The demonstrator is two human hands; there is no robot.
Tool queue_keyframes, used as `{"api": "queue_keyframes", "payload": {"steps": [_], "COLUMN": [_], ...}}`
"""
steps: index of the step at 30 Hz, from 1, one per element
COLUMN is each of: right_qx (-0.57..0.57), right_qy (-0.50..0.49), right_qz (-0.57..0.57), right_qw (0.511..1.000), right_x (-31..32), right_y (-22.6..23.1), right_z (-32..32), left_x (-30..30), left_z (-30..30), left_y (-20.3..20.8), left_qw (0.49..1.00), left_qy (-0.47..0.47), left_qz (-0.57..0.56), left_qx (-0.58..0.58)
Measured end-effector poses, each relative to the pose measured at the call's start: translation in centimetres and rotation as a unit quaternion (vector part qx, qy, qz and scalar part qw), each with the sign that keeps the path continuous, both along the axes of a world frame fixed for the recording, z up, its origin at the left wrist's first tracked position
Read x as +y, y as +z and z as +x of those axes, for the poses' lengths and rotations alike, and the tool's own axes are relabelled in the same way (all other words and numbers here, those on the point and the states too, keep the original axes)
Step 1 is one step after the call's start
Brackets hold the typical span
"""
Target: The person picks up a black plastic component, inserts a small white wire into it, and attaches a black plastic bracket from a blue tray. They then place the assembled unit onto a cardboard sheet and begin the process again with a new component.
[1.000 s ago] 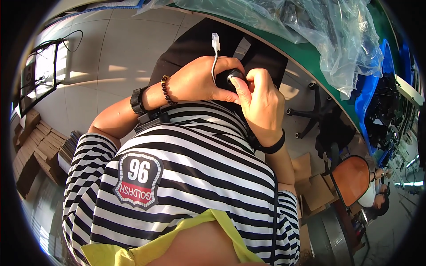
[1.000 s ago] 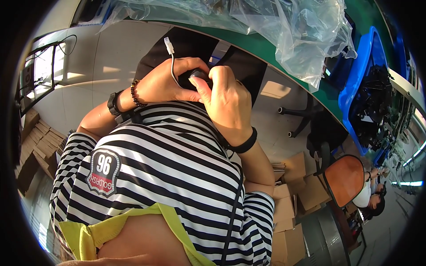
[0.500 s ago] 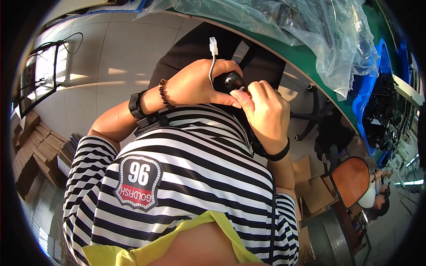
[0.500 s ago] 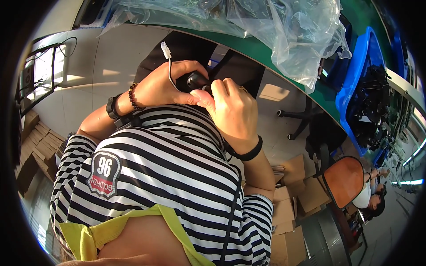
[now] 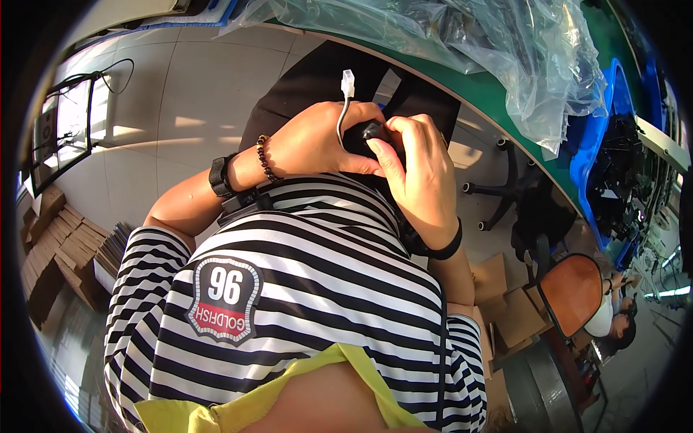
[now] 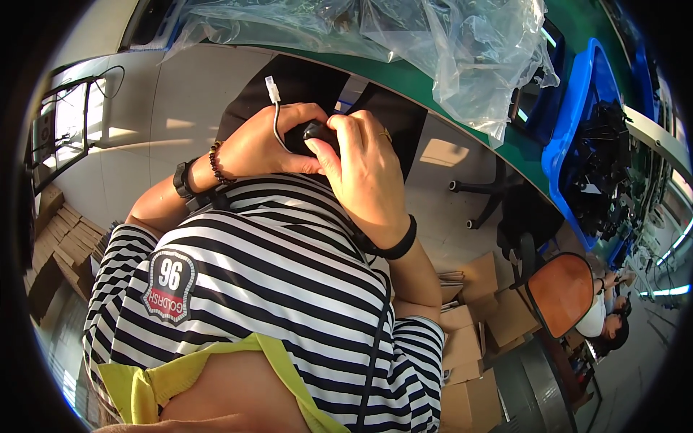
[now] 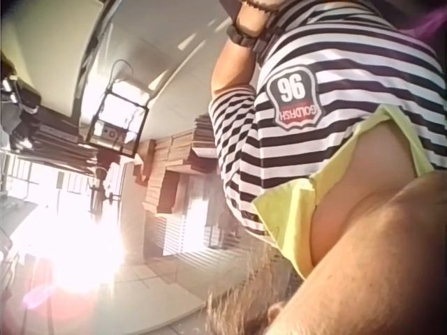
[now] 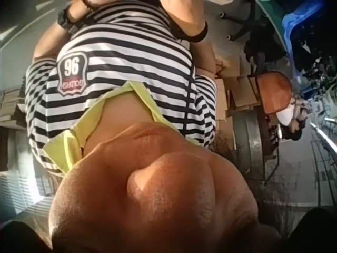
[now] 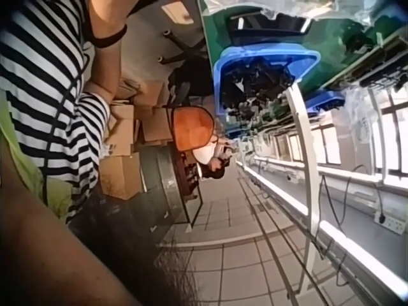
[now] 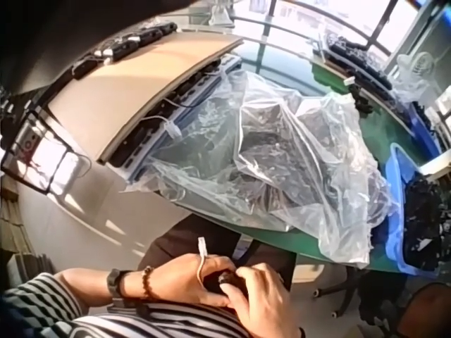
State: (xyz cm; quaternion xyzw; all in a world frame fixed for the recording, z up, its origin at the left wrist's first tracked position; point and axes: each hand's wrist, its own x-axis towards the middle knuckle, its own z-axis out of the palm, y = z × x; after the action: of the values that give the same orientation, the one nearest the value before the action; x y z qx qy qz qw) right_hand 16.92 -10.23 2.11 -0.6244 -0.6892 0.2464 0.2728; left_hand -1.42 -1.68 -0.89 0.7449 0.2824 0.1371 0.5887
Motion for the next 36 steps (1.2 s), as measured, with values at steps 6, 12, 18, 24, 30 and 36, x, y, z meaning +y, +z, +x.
{"api": "queue_keyframes", "payload": {"steps": [6, 12, 18, 24, 30, 36], "right_qx": [0.100, -0.003, 0.083, 0.120, -0.070, -0.093], "right_qy": [0.015, 0.010, 0.008, 0.001, 0.035, 0.020], "right_qz": [-0.034, 0.049, -0.001, -0.003, 0.010, 0.012], "right_qw": [0.994, 0.999, 0.997, 0.993, 0.997, 0.995], "right_x": [-0.1, -0.1, -0.2, -0.3, -0.4, -0.4], "right_y": [-0.4, -1.5, -1.1, -1.3, -1.2, -0.3], "right_z": [0.9, -0.3, 0.2, 1.2, 1.3, 1.3], "left_x": [0.3, -0.2, 0.1, 0.6, 0.3, 0.6], "left_z": [0.1, -0.1, -0.2, 0.0, 0.1, 0.2], "left_y": [0.4, -0.9, -1.1, -0.3, -0.7, -0.5], "left_qw": [0.999, 0.999, 0.999, 0.997, 0.999, 0.998], "left_qy": [0.003, 0.020, 0.032, 0.031, 0.028, 0.019], "left_qz": [-0.022, -0.008, 0.032, 0.022, 0.020, 0.013], "left_qx": [0.029, 0.046, 0.025, 0.063, 0.043, 0.056]}}
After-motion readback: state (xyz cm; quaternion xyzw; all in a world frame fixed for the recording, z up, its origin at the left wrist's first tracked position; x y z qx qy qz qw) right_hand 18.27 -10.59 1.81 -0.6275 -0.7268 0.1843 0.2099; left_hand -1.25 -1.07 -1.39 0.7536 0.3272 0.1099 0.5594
